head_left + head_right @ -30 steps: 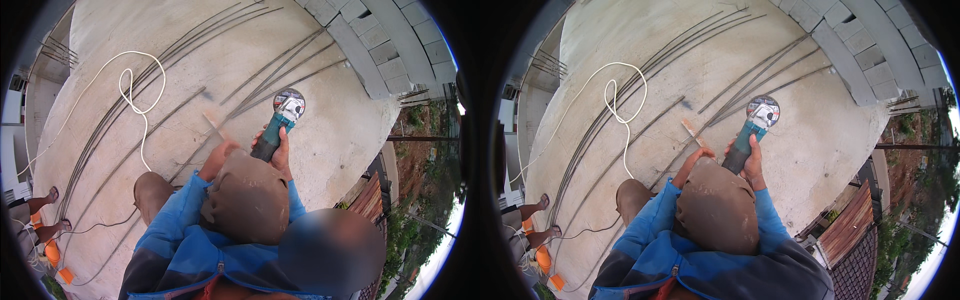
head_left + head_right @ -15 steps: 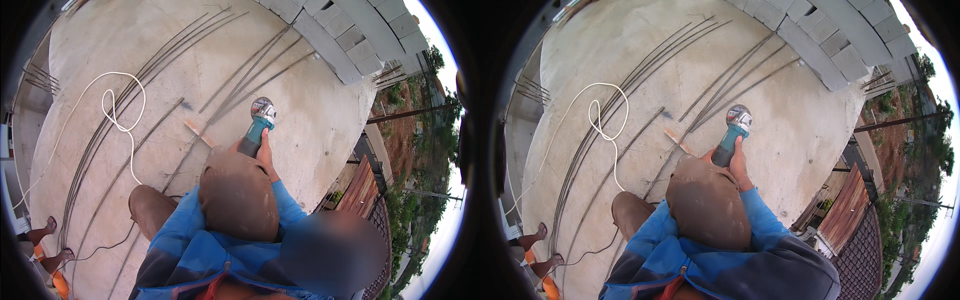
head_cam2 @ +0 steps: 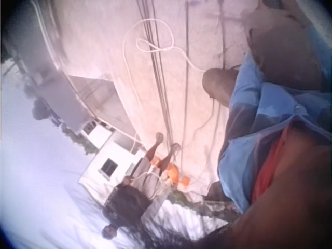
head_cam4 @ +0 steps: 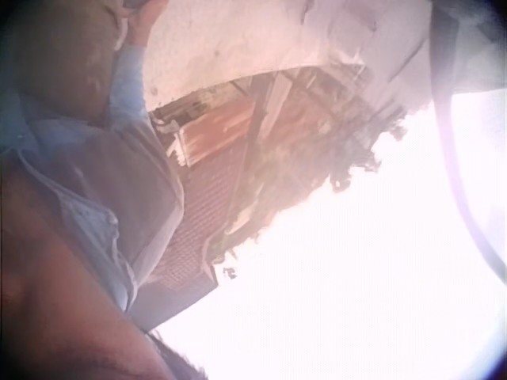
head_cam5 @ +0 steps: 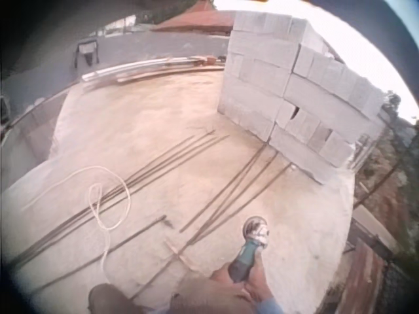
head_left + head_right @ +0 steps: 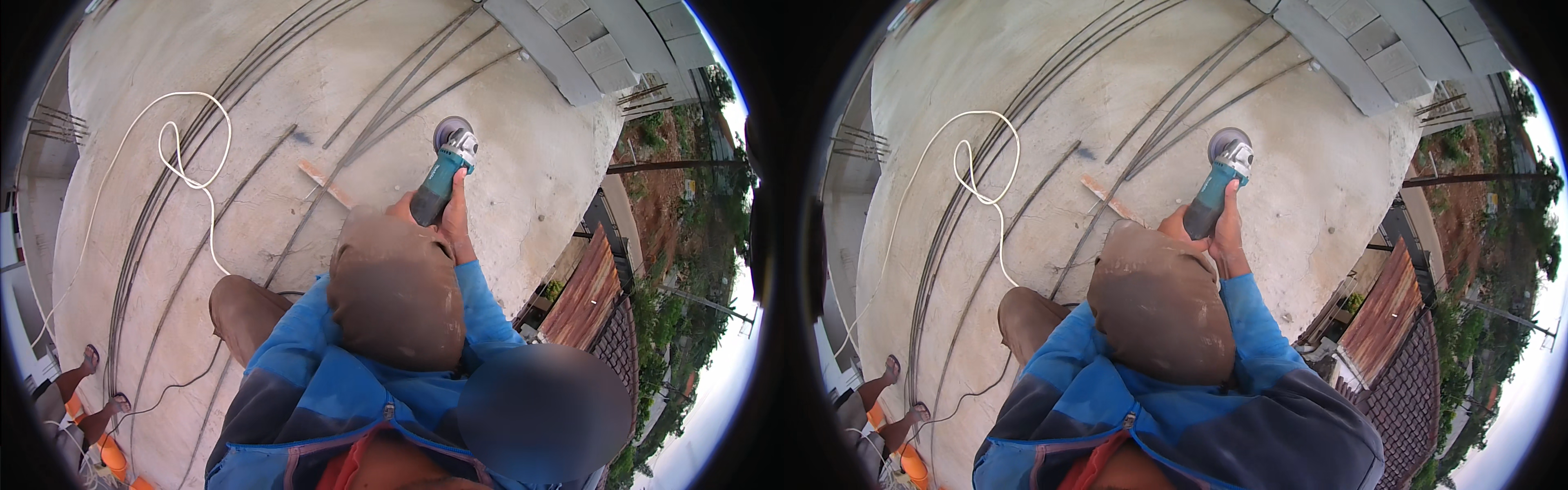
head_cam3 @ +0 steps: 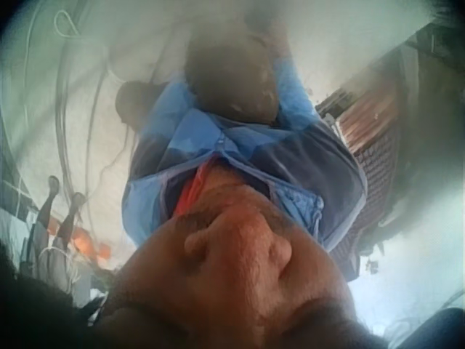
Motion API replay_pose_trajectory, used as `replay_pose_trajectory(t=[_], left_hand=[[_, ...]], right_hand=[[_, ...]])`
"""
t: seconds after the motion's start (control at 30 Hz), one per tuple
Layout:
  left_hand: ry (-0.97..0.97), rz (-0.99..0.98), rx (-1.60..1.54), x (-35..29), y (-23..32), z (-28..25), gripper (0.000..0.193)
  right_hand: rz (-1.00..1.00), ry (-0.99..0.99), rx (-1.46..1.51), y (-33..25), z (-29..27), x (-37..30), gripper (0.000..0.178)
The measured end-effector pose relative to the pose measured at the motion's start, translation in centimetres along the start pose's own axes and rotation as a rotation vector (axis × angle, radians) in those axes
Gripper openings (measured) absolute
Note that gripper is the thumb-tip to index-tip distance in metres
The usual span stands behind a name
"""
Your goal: The person sits on a concrete floor and uses an angle grinder to cut several metal rods. They position the rods, cut them to length, and move the cut pieces aside.
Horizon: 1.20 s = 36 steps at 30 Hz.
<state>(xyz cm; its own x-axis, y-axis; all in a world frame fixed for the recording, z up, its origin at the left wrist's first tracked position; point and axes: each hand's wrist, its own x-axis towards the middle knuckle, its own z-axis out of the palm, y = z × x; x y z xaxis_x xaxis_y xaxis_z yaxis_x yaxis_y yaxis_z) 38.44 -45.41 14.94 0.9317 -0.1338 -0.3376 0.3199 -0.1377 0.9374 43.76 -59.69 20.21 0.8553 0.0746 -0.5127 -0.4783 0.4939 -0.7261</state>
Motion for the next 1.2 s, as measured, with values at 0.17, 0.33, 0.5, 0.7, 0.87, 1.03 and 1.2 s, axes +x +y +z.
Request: replay_pose_trajectory(t=[0.17, 0.33, 0.5, 0.7, 0.87, 1.03, 1.2], left_hand=[[0.056, -0.149, 0.025, -7.9, -4.4, -5.4, 0.087], [0.065, -0.207, 0.033, -10.0, -6.9, -6.7, 0.075], [-0.036, -0.083, 0.118, -3.6, -5.6, -4.8, 0.064], [-0.203, 0.069, 0.212, -4.3, -5.8, -8.1, 0.053], [0.997, -0.201, 0.536, -9.1, -6.3, -14.7, 0.027], [1.002, -0.467, 0.708, -9.0, -12.7, -16.2, 0.031], [0.722, -0.434, 0.852, -8.4, -11.7, -16.7, 0.035]], right_hand=[[0.038, -0.188, -0.159, 0.2, 0.2, -2.2, 0.054], [0.114, -0.158, -0.303, -0.5, 4.9, -3.2, 0.049], [0.169, -0.231, -0.233, 1.0, 5.9, -3.1, 0.049], [-0.171, -0.277, -0.840, 3.8, 1.2, 1.8, 0.050], [-0.183, -0.288, -1.039, 5.0, 2.9, 2.0, 0.054], [-0.089, -0.338, -1.434, 5.9, 4.3, 3.6, 0.065], [-0.118, -0.374, -1.692, 5.1, 7.8, 2.5, 0.078]])
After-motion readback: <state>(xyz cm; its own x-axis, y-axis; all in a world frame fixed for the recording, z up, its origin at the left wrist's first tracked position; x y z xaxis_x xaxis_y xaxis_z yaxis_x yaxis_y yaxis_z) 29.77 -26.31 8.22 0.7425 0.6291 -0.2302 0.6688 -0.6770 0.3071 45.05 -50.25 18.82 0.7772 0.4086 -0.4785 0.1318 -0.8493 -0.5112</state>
